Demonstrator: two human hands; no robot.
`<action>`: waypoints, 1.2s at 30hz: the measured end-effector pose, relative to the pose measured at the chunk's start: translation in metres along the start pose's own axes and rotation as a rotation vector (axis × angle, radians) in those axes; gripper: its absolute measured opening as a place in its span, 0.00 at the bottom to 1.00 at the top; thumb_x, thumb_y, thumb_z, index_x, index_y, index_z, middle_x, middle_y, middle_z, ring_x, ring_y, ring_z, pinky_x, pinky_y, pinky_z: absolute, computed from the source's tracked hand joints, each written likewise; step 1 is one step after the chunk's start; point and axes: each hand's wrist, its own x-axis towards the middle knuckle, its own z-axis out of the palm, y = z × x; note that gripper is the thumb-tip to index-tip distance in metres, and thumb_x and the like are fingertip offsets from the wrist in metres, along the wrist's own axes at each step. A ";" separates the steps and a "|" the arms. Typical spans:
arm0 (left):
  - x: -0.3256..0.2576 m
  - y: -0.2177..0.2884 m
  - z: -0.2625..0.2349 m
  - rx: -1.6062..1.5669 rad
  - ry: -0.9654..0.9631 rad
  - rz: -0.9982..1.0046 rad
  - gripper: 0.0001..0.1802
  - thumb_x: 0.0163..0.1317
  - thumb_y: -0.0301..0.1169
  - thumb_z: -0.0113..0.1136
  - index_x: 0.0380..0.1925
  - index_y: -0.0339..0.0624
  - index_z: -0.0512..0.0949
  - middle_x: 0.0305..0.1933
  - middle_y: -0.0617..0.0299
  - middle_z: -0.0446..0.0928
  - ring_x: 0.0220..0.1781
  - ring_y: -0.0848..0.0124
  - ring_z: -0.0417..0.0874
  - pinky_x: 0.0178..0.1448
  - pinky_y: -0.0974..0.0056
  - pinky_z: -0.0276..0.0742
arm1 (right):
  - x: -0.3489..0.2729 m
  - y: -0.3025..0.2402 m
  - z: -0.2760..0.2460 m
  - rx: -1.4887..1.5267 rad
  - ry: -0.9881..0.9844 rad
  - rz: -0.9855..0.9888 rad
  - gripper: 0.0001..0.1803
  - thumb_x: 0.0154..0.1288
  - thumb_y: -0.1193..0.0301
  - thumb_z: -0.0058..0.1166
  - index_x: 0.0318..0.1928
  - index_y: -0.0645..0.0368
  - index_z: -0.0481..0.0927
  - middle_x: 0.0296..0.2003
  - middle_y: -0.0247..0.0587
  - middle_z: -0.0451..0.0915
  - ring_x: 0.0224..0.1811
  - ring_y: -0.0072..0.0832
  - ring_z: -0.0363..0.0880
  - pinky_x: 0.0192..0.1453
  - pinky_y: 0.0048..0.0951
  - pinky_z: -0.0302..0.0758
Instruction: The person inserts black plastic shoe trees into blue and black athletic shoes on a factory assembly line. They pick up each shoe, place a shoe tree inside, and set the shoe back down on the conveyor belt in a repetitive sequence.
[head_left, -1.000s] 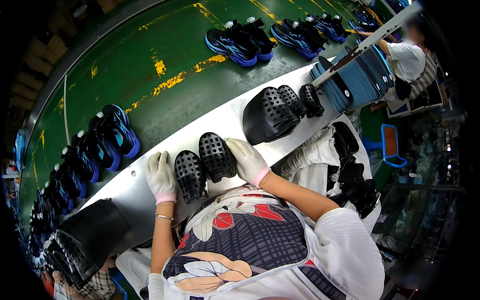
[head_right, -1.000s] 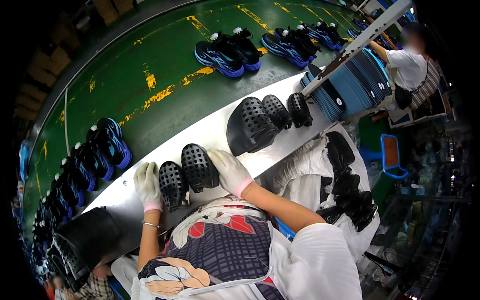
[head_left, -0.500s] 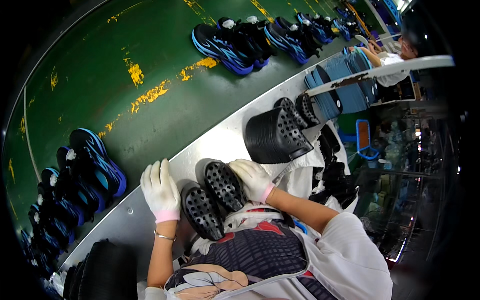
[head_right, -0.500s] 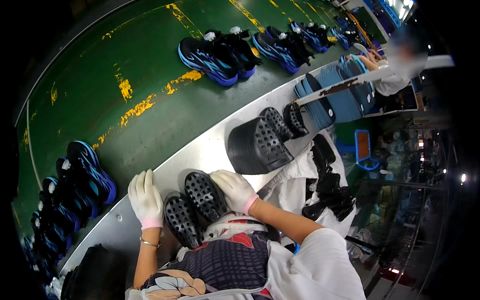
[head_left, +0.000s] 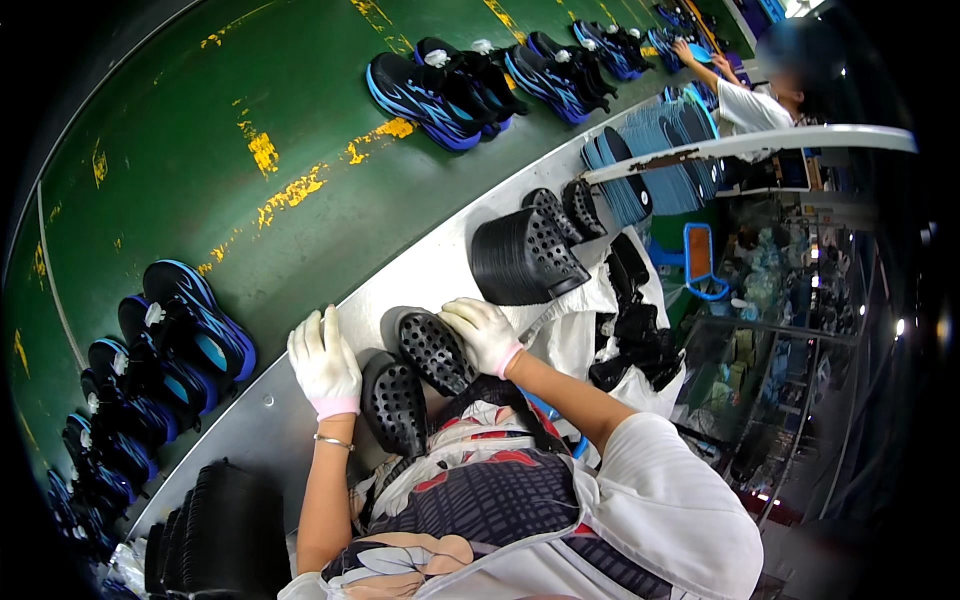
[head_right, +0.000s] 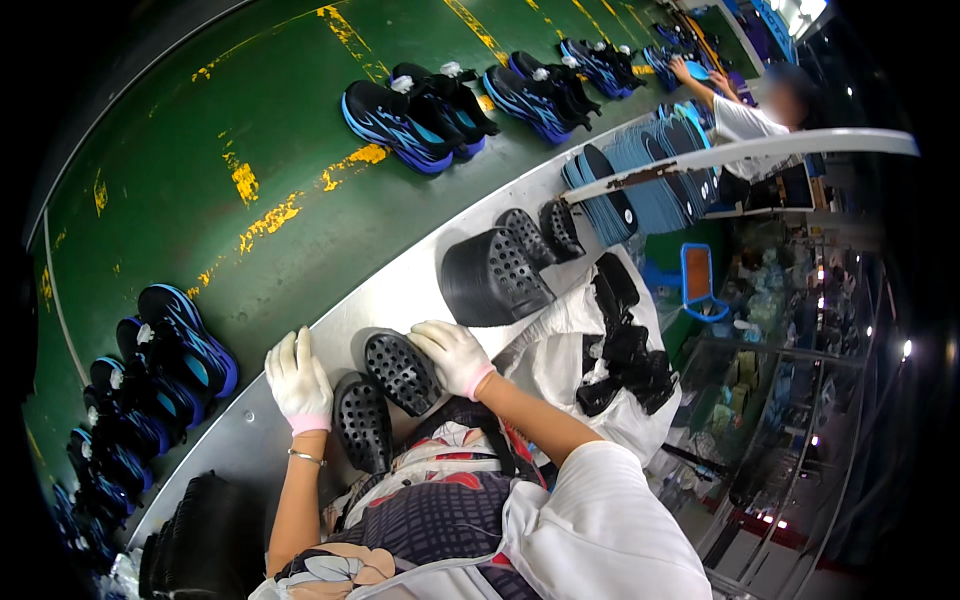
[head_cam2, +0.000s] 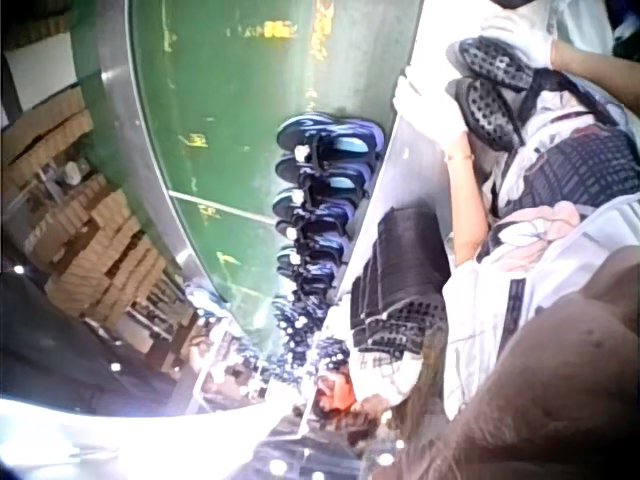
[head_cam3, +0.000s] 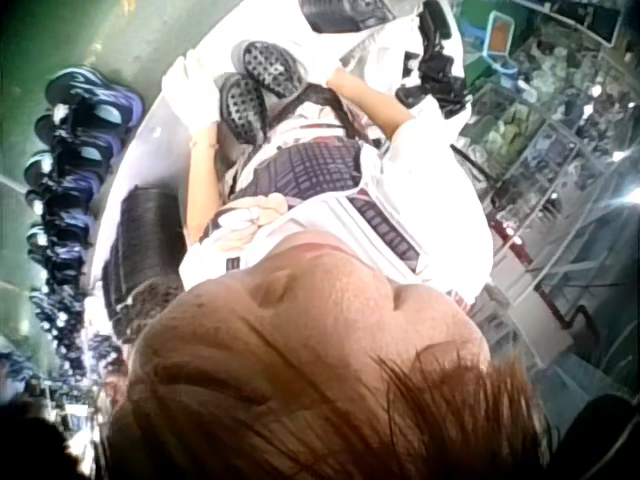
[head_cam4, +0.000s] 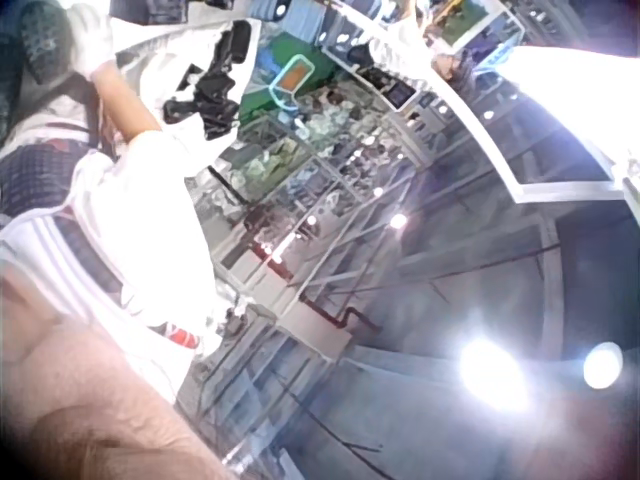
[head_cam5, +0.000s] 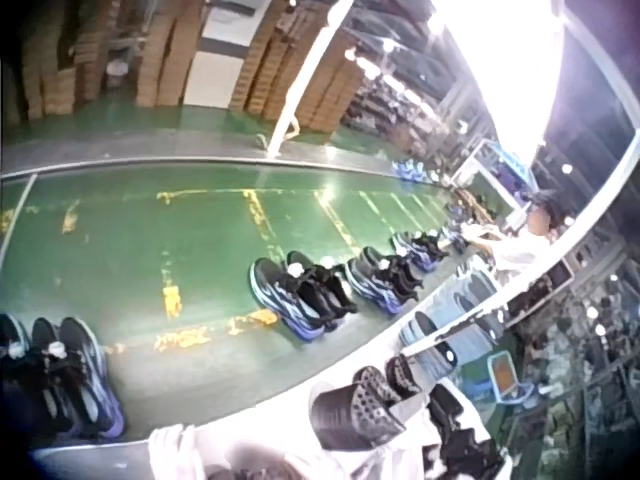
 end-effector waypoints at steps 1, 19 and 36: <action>0.001 0.001 0.001 0.002 0.005 0.000 0.22 0.57 0.26 0.53 0.53 0.38 0.74 0.52 0.50 0.73 0.56 0.52 0.72 0.66 0.47 0.64 | -0.001 0.001 0.000 0.011 -0.011 0.008 0.22 0.51 0.75 0.51 0.51 0.59 0.77 0.50 0.43 0.76 0.54 0.40 0.75 0.56 0.38 0.73; 0.005 0.005 0.015 0.132 -0.089 0.070 0.23 0.59 0.27 0.50 0.56 0.37 0.73 0.56 0.50 0.72 0.57 0.52 0.70 0.65 0.49 0.63 | -0.009 0.018 -0.002 0.123 0.017 0.053 0.25 0.47 0.77 0.52 0.51 0.56 0.77 0.53 0.38 0.74 0.58 0.37 0.71 0.61 0.37 0.71; 0.005 0.001 0.023 0.194 -0.099 0.126 0.26 0.59 0.30 0.48 0.59 0.38 0.71 0.57 0.49 0.72 0.57 0.51 0.70 0.65 0.49 0.63 | -0.016 0.025 -0.001 0.182 0.128 0.063 0.25 0.45 0.76 0.54 0.50 0.53 0.78 0.53 0.36 0.74 0.59 0.36 0.71 0.62 0.37 0.71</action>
